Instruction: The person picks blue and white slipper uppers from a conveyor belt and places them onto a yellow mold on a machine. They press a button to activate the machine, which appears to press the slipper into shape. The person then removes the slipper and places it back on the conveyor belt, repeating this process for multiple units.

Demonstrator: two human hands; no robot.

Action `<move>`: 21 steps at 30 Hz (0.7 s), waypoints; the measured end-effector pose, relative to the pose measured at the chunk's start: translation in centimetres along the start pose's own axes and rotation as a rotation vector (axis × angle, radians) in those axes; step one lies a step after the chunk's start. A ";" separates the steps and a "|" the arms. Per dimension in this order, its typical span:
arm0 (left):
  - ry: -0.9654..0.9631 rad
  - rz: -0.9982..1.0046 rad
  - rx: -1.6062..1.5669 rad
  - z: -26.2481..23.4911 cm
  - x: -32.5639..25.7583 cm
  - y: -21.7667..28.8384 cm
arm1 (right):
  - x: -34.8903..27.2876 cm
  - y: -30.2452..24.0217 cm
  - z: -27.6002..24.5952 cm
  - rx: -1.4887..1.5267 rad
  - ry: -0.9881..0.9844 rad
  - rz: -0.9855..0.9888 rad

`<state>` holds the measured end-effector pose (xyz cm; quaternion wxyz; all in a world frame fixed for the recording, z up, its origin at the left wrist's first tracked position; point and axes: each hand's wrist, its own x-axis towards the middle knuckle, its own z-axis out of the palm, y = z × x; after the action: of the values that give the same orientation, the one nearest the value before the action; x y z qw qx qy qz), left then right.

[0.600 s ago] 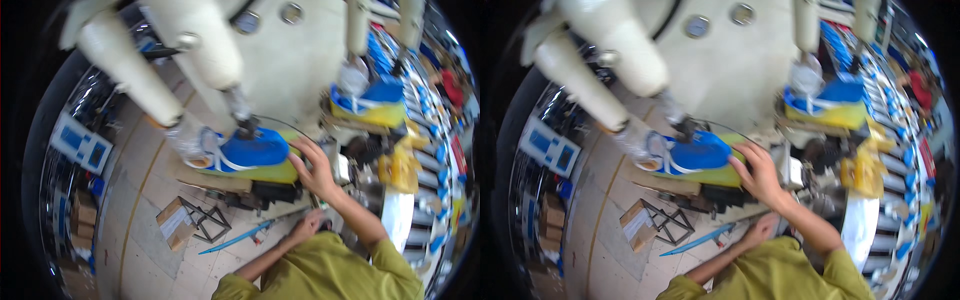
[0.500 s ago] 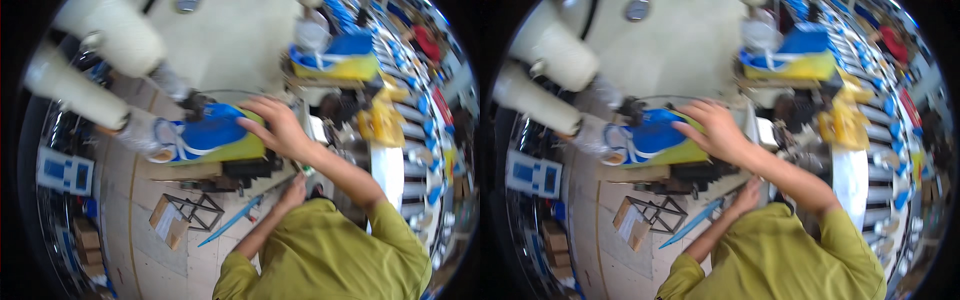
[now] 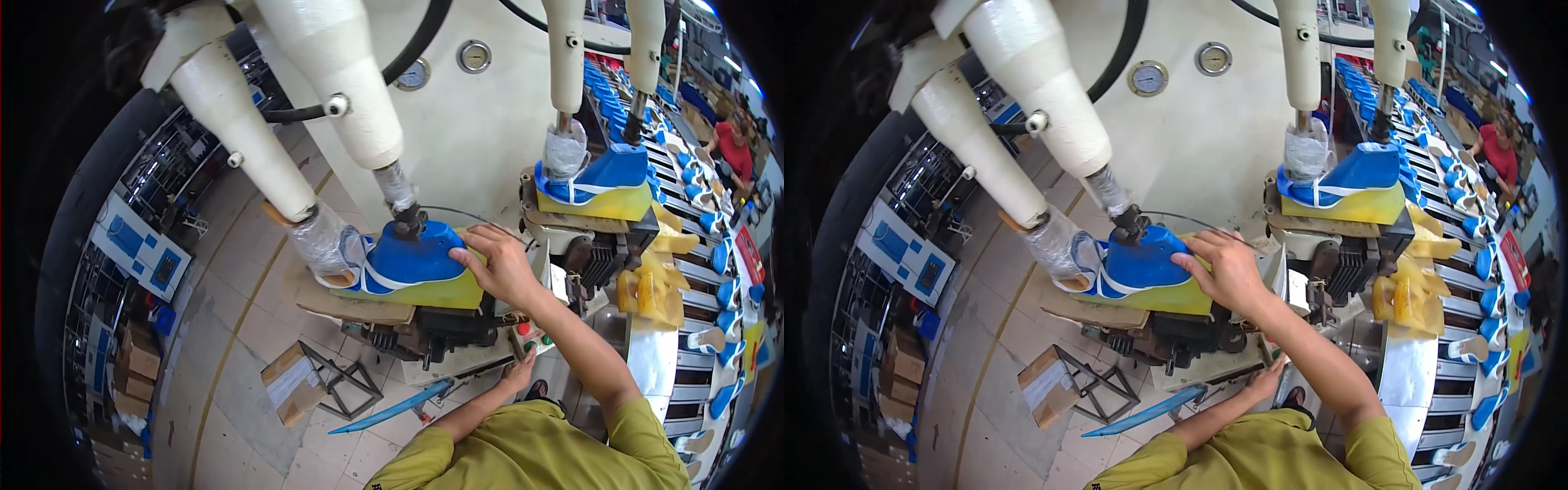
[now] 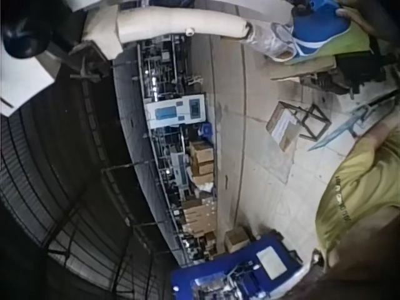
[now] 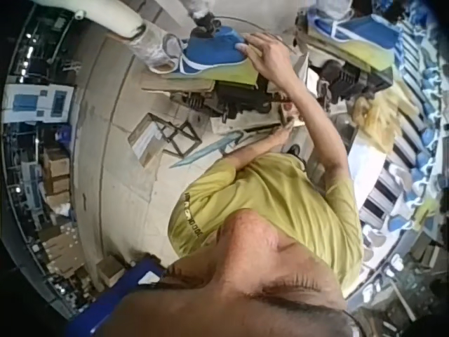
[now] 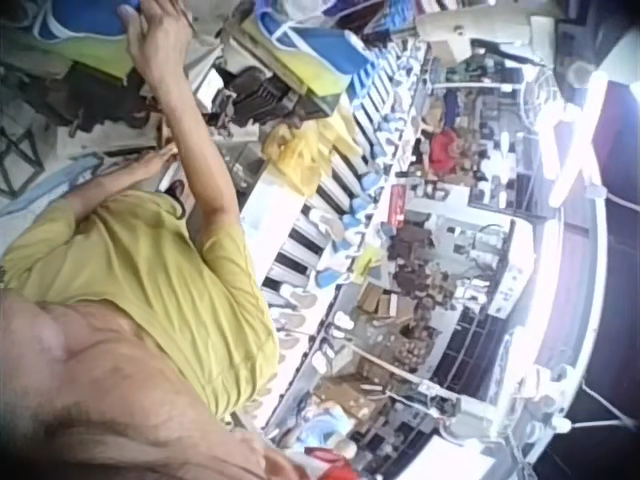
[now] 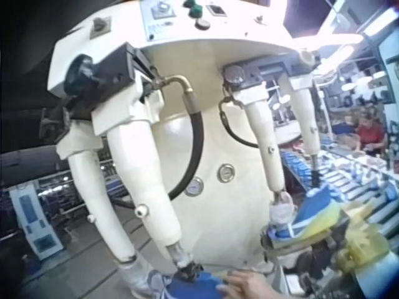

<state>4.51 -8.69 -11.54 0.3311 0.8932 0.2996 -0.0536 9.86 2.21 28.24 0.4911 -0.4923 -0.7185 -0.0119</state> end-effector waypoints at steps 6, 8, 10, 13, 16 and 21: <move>0.111 -0.017 -0.106 -1.6 0.1 2.4 | 0.3 -1.0 -0.2 0.018 0.003 0.033; 0.154 0.051 -0.167 -1.7 -0.1 4.0 | 0.0 -0.9 -0.2 -0.013 0.037 0.057; 0.180 0.167 -0.180 -0.2 1.3 4.5 | -0.1 0.0 -0.4 -0.018 0.038 0.109; 0.052 0.305 -0.191 2.5 2.8 4.4 | -2.3 2.0 -0.1 -0.224 -0.143 0.072; 0.060 0.298 -0.345 -4.2 1.5 7.0 | -5.3 -4.2 -0.7 -0.025 -0.011 -0.117; -0.211 0.551 -0.847 -10.8 3.8 25.2 | -16.8 -4.2 -9.7 -0.158 0.273 -0.096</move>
<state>20.86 -15.20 9.79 0.6939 0.7164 0.0137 0.0717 14.10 -16.53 23.21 0.5426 -0.4884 -0.6647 -0.1586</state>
